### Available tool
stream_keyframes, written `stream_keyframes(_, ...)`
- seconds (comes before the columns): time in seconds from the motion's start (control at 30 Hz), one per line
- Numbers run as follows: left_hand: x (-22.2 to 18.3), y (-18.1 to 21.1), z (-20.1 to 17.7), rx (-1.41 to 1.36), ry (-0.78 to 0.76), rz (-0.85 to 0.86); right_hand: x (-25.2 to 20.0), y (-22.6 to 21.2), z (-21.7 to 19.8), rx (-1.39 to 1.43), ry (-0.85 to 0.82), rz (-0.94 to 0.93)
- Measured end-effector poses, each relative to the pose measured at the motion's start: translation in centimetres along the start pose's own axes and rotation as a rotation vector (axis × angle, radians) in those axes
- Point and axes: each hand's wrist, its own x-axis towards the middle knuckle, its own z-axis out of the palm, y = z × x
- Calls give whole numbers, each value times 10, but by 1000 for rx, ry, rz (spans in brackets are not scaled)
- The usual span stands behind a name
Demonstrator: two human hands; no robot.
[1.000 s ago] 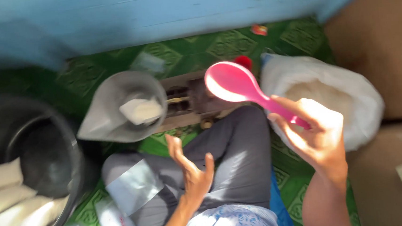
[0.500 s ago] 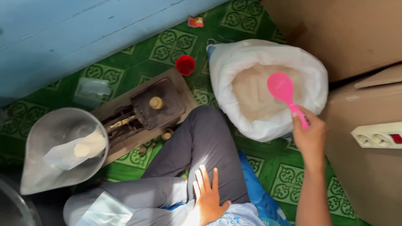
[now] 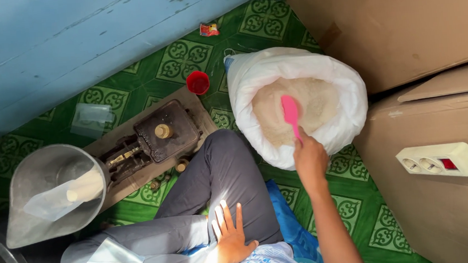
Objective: Scooping powdered food from a large sack into smaller plastic bags and containers using a spoon.
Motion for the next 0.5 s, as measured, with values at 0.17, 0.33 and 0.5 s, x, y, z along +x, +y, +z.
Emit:
stream_keyframes(0.17, 6, -1, 8, -5, 44, -45, 15, -5, 22, -10, -87, 29)
stream_keyframes(0.33, 7, 0, 9, 1, 40, -43, 20, -2, 23, 31, -47, -12)
stream_keyframes(0.5, 5, -2, 8, -18, 34, -24, 10, 5, 1, 55, -7, 23)
